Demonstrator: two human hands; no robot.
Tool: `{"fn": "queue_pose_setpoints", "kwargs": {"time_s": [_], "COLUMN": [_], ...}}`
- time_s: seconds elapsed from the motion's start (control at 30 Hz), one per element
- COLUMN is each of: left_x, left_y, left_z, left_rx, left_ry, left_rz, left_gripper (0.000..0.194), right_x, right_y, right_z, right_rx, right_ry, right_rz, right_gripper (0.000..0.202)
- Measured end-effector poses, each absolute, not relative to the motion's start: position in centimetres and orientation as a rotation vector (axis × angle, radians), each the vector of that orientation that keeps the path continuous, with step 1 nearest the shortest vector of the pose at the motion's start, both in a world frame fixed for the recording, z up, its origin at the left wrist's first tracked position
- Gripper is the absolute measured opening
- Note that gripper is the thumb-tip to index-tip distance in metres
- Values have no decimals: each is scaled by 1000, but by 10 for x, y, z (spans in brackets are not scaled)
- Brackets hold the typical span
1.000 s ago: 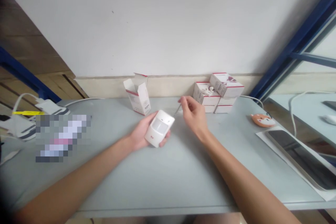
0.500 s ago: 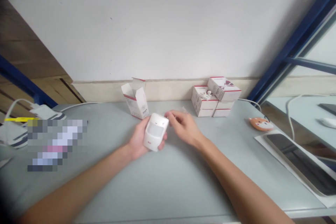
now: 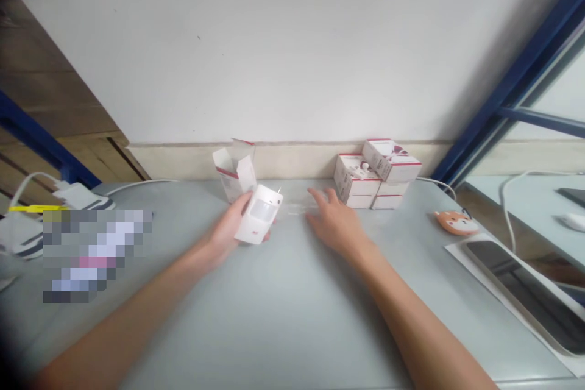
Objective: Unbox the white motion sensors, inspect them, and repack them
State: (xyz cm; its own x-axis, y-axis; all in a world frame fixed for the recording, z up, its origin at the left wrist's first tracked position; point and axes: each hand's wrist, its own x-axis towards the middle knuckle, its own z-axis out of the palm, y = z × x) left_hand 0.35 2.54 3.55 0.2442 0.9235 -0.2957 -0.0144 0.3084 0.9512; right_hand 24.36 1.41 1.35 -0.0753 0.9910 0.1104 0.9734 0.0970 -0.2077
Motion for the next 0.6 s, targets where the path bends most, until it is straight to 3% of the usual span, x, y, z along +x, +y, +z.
{"fn": "queue_pose_setpoints", "kwargs": {"time_s": [0.37,0.6], "left_x": [-1,-5], "left_y": [37,41], "left_z": [22,21], "left_rx": [791,770], "left_ry": [1064,1075], "left_rz": [892,804], "left_gripper": [34,37], "right_x": [248,251], "right_y": [19,21], "right_z": [11,8], "right_rx": [-2087,-2050], "right_ry": [-2036,-1981], "right_rz": [147,182], "right_gripper": [48,42]}}
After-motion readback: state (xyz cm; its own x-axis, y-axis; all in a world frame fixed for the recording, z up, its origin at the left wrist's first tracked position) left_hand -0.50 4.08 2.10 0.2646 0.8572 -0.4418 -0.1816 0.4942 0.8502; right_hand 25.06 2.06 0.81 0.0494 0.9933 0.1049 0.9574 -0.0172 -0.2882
